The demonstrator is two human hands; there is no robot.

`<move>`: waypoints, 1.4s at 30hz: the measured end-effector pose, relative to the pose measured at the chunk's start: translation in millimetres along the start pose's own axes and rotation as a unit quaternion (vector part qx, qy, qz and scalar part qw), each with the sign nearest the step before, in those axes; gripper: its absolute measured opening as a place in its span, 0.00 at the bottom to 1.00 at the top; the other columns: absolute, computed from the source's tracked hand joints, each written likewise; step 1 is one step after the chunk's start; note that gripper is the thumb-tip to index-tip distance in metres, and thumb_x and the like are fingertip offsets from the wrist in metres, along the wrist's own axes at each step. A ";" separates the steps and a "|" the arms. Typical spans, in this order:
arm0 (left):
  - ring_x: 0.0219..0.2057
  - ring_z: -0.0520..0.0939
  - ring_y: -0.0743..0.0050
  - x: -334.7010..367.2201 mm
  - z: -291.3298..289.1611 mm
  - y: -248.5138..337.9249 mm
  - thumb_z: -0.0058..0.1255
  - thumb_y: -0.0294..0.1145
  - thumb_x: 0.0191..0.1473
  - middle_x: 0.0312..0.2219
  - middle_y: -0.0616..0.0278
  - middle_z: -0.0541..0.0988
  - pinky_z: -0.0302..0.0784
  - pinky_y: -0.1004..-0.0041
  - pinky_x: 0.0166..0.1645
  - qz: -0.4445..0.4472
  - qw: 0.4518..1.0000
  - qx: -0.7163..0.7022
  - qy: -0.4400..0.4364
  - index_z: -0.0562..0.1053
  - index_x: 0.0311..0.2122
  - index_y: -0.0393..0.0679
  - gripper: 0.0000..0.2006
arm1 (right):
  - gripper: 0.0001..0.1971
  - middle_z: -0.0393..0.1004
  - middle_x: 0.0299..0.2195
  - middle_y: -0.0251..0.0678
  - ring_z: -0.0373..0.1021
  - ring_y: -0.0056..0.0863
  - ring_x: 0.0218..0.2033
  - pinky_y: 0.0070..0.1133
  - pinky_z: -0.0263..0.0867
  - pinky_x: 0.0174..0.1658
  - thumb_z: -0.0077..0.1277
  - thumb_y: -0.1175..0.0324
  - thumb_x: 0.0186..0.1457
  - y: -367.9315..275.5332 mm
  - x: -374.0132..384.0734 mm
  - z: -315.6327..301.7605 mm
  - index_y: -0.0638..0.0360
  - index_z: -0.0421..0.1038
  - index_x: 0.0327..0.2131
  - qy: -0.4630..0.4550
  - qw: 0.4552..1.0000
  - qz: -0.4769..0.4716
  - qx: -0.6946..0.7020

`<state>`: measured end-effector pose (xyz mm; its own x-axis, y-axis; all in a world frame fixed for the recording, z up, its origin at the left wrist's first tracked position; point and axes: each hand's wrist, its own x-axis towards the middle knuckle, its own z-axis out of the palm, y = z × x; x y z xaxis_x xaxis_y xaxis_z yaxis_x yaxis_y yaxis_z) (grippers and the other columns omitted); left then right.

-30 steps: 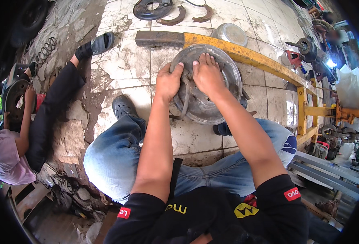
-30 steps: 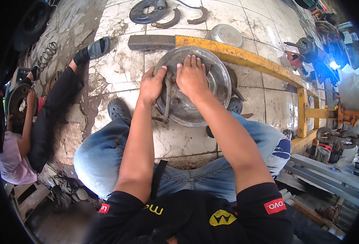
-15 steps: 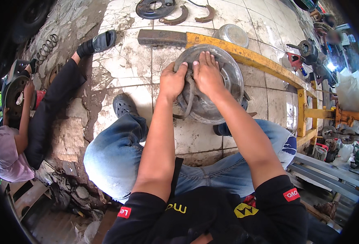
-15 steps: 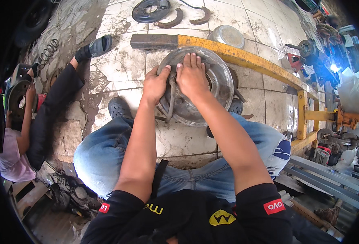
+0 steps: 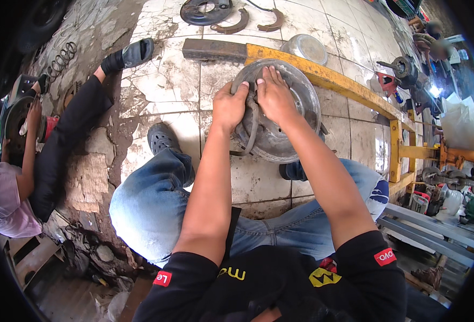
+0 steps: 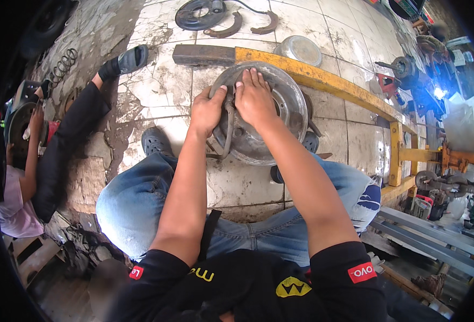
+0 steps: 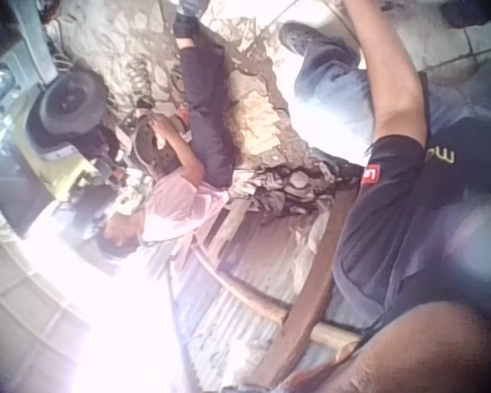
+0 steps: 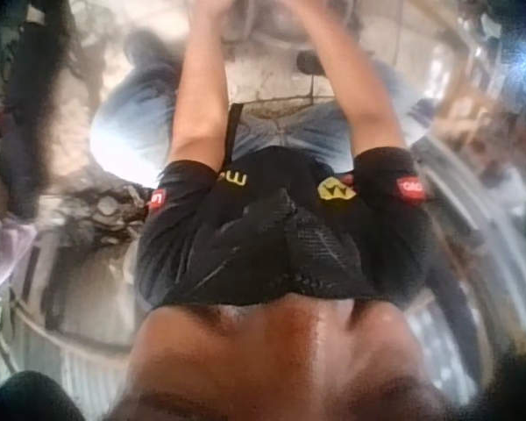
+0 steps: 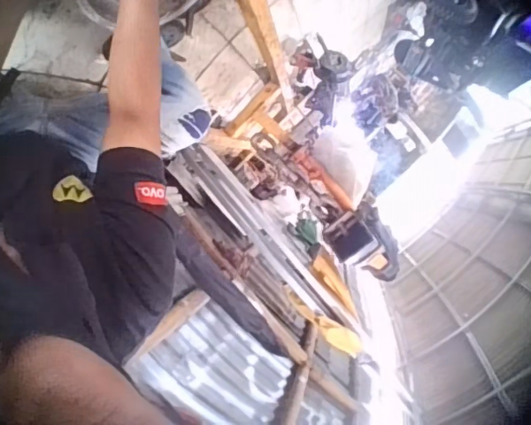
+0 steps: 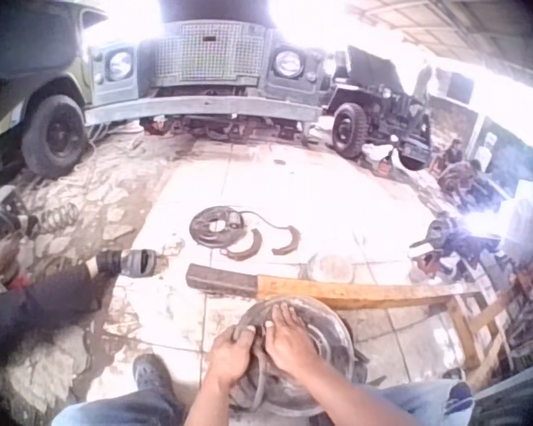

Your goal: The person sits on the floor and scrubs the surface of a brake drum with a wire brush. They rotate the drum to clean different sections.

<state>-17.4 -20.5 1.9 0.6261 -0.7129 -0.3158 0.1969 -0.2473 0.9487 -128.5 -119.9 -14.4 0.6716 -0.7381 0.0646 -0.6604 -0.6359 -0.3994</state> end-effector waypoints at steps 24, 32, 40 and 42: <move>0.42 0.81 0.61 1.7 1.2 -9.3 0.54 0.45 0.56 0.41 0.45 0.81 0.74 0.70 0.49 -0.001 1.000 -0.001 -0.016 0.73 0.50 0.30 0.26 | 0.27 0.52 0.64 0.60 0.50 0.54 0.66 0.42 0.48 0.67 0.30 0.60 0.67 0.4 -6.0 -0.3 0.72 0.54 0.62 -0.001 1.000 0.012 -0.014; 0.40 0.81 0.62 -0.8 -2.3 -4.8 0.54 0.44 0.56 0.39 0.46 0.81 0.74 0.70 0.48 0.002 1.000 0.017 -0.019 0.74 0.49 0.30 0.25 | 0.29 0.51 0.65 0.58 0.49 0.53 0.67 0.40 0.46 0.68 0.25 0.58 0.68 5.8 -9.7 -4.1 0.72 0.53 0.62 -0.020 0.999 0.019 -0.024; 0.41 0.82 0.57 -0.2 0.8 -4.9 0.54 0.43 0.56 0.39 0.42 0.81 0.74 0.68 0.48 0.005 1.000 0.005 0.011 0.75 0.47 0.31 0.23 | 0.27 0.54 0.62 0.62 0.52 0.55 0.65 0.41 0.51 0.66 0.31 0.59 0.67 2.8 -12.0 -4.1 0.72 0.56 0.61 0.008 0.999 -0.003 -0.042; 0.40 0.82 0.57 3.6 4.0 -11.4 0.54 0.43 0.56 0.39 0.42 0.81 0.74 0.68 0.48 0.030 0.998 0.036 0.052 0.75 0.47 0.31 0.22 | 0.27 0.55 0.62 0.62 0.53 0.55 0.65 0.41 0.51 0.66 0.31 0.59 0.67 -9.5 -9.0 2.1 0.72 0.57 0.60 0.013 0.998 0.010 -0.054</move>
<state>-20.4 -22.9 -10.1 0.7106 -0.6571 -0.2514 0.1036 -0.2557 0.9612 -127.6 -106.8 -13.1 0.6502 -0.7553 0.0823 -0.7065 -0.6409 -0.3002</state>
